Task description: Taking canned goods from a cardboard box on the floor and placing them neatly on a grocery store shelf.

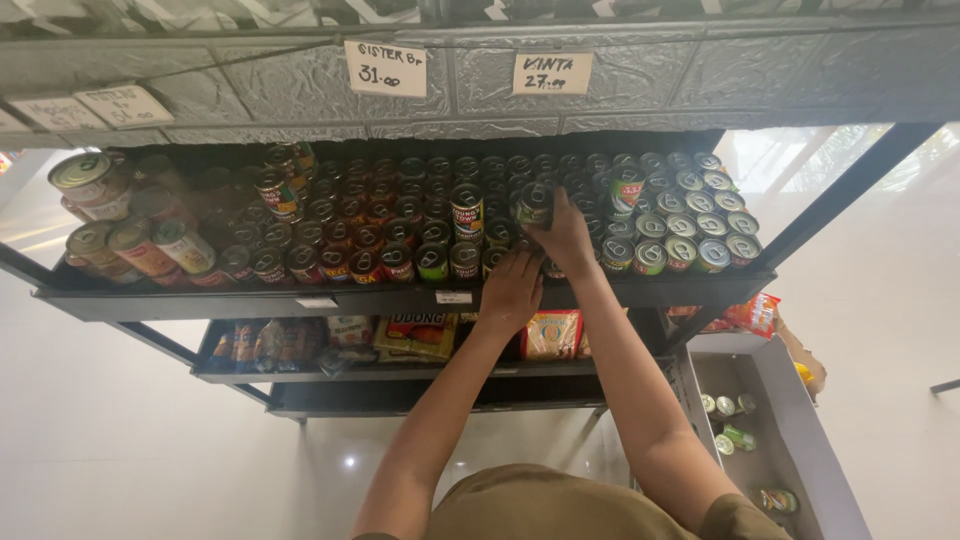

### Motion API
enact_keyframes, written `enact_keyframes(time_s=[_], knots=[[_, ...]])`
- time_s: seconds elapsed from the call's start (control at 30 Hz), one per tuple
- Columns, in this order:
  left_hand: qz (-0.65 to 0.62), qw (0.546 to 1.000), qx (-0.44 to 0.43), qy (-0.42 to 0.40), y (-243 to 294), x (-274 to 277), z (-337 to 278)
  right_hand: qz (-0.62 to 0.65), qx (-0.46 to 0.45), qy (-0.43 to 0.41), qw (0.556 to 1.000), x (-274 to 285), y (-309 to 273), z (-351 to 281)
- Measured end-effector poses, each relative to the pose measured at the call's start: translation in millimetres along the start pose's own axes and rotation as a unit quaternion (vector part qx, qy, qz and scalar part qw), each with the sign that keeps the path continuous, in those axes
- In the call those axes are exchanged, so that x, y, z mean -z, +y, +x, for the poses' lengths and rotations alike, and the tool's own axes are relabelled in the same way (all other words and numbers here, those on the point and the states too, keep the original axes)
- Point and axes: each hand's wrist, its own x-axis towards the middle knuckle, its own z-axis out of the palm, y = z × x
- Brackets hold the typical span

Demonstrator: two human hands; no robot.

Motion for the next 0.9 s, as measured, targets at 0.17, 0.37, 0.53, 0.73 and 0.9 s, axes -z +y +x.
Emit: enact_keyframes(time_s=[0.17,0.37,0.53,0.73,0.9], knots=[[-0.009,1.0,0.015,-0.014,4,6,0,0.023,0.02,0.0,1.0,4,-3,1],[0.011,0.999,0.019,-0.028,6,1,0,-0.007,0.018,-0.023,1.0,-8,16,8],[0.023,0.999,0.031,-0.034,8,2,0,0.001,0.038,-0.007,0.999,-11,20,4],[-0.002,0.999,0.034,-0.006,16,15,5,-0.003,0.006,-0.042,0.999,-5,33,20],[-0.067,0.99,0.092,-0.078,18,26,12,-0.007,0.021,-0.123,0.992,3,27,28]])
